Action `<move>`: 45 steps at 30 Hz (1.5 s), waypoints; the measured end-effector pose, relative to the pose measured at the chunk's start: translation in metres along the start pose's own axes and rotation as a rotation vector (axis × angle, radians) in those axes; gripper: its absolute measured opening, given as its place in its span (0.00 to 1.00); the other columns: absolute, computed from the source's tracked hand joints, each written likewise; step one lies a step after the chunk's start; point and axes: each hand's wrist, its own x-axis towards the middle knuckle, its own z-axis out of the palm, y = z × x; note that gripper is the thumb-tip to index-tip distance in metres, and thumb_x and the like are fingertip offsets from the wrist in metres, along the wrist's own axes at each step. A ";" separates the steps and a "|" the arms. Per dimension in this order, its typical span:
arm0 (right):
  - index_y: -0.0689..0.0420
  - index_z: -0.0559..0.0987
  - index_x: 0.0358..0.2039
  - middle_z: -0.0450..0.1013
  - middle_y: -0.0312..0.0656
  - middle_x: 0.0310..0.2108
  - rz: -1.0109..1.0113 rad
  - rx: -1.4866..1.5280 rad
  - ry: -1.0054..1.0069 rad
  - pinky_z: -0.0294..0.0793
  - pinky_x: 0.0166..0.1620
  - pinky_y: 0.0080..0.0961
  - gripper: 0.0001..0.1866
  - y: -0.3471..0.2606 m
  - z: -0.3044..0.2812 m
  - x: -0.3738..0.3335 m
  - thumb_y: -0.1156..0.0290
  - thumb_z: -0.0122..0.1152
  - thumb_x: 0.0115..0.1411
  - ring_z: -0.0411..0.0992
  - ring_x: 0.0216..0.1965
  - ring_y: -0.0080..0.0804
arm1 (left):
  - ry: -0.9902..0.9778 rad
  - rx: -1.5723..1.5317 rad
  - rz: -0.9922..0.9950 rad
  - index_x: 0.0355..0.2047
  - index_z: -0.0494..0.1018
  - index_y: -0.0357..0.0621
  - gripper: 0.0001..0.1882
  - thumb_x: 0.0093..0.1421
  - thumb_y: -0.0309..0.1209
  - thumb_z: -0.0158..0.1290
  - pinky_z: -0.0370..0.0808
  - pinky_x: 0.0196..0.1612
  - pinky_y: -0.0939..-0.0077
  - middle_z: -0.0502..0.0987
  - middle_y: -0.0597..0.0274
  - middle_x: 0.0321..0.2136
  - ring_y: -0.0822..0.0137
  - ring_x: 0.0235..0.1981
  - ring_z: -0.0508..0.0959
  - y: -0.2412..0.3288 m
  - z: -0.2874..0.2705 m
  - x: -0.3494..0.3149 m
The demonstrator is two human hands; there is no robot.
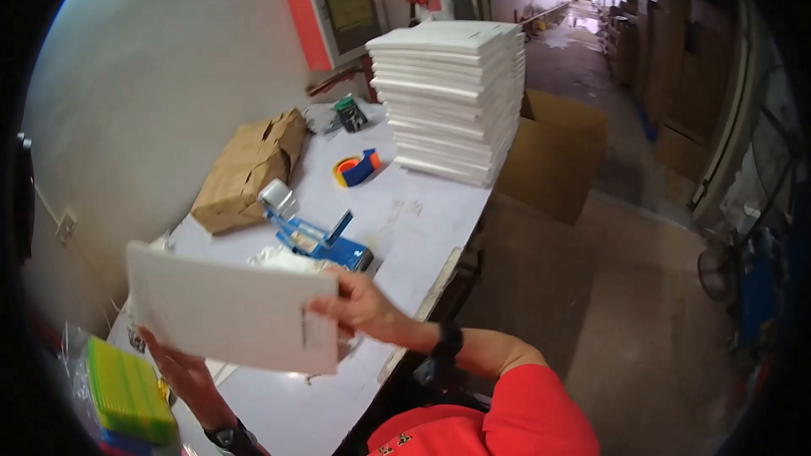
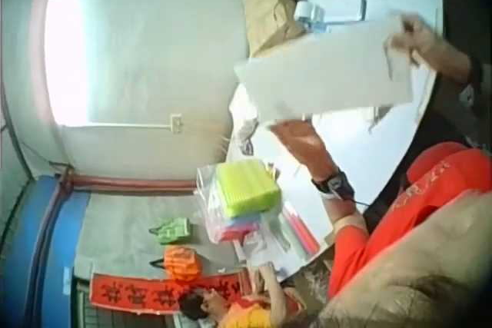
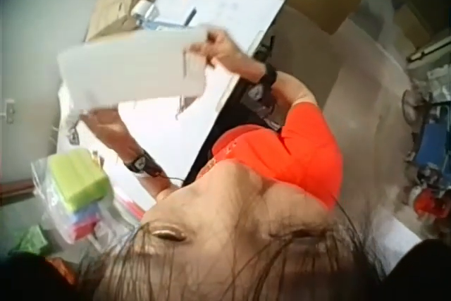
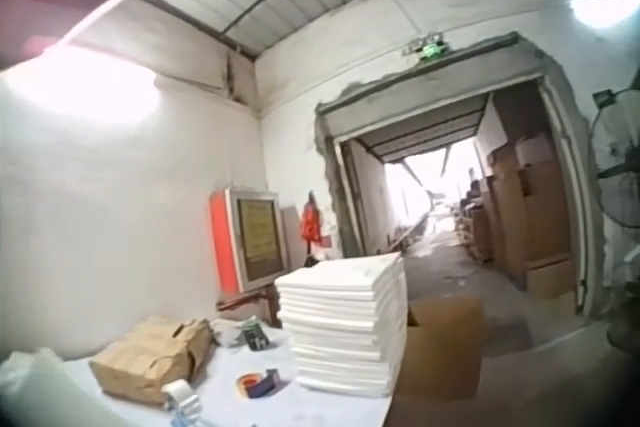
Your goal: The person takes a white box from a stack, folds it into shape, and inserts a white cloth bag and a bundle of colorful straws into the box. They then fold the top flap of the box closed and place the finished box onto a separate stack.
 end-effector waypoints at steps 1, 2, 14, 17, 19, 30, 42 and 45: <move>0.57 0.73 0.40 0.71 0.33 0.25 -0.040 -0.024 0.058 0.61 0.17 0.14 0.13 -0.017 -0.023 0.002 0.63 0.61 0.61 0.65 0.18 0.14 | -0.131 -0.063 -0.098 0.54 0.67 0.40 0.25 0.65 0.46 0.47 0.75 0.45 0.69 0.75 0.55 0.44 0.65 0.42 0.76 -0.005 0.024 -0.006; 0.57 0.73 0.39 0.72 0.33 0.26 -0.084 -0.045 0.116 0.63 0.16 0.15 0.12 -0.040 -0.048 0.001 0.64 0.62 0.60 0.66 0.18 0.15 | -0.265 -0.122 -0.193 0.53 0.67 0.40 0.24 0.64 0.44 0.49 0.75 0.43 0.70 0.76 0.56 0.42 0.66 0.40 0.77 -0.006 0.042 -0.009; 0.55 0.74 0.31 0.67 0.28 0.19 -0.577 -0.657 0.864 0.59 0.16 0.11 0.15 -0.341 -0.291 0.074 0.55 0.59 0.61 0.60 0.15 0.13 | -0.310 0.313 -0.395 0.46 0.70 0.39 0.14 0.63 0.33 0.50 0.74 0.28 0.81 0.77 0.62 0.25 0.71 0.25 0.77 -0.062 0.036 0.002; 0.55 0.74 0.29 0.66 0.29 0.17 -0.528 -0.689 0.960 0.59 0.16 0.12 0.16 -0.362 -0.344 0.107 0.55 0.59 0.61 0.60 0.14 0.13 | -0.332 0.352 -0.442 0.46 0.70 0.36 0.15 0.64 0.32 0.51 0.75 0.35 0.77 0.77 0.59 0.30 0.69 0.30 0.76 -0.051 0.038 -0.005; 0.56 0.74 0.28 0.66 0.29 0.17 -0.507 -0.705 1.006 0.59 0.16 0.12 0.16 -0.365 -0.366 0.122 0.55 0.58 0.61 0.60 0.14 0.13 | -0.343 0.370 -0.463 0.46 0.70 0.34 0.15 0.64 0.32 0.51 0.75 0.39 0.74 0.77 0.57 0.32 0.68 0.33 0.76 -0.048 0.038 -0.007; 0.57 0.75 0.23 0.65 0.29 0.14 -0.317 -0.724 0.965 0.57 0.15 0.14 0.18 -0.343 -0.440 0.183 0.55 0.59 0.60 0.59 0.13 0.14 | -0.163 0.414 -0.466 0.48 0.70 0.35 0.15 0.65 0.32 0.50 0.77 0.34 0.78 0.78 0.57 0.28 0.70 0.29 0.78 -0.062 0.016 -0.002; 0.65 0.78 0.32 0.76 0.50 0.28 -0.266 -1.441 1.284 0.72 0.37 0.38 0.29 -0.332 -0.482 0.193 0.46 0.53 0.58 0.75 0.30 0.42 | -0.132 0.459 -0.532 0.47 0.71 0.36 0.15 0.64 0.32 0.51 0.75 0.31 0.81 0.78 0.57 0.28 0.69 0.28 0.77 -0.081 0.010 -0.004; 0.64 0.77 0.38 0.75 0.53 0.38 -0.105 -1.437 1.330 0.69 0.46 0.40 0.30 -0.330 -0.472 0.197 0.45 0.51 0.58 0.73 0.42 0.47 | -0.103 0.465 -0.532 0.46 0.71 0.36 0.15 0.64 0.32 0.51 0.74 0.31 0.81 0.78 0.57 0.28 0.70 0.28 0.77 -0.080 0.013 -0.008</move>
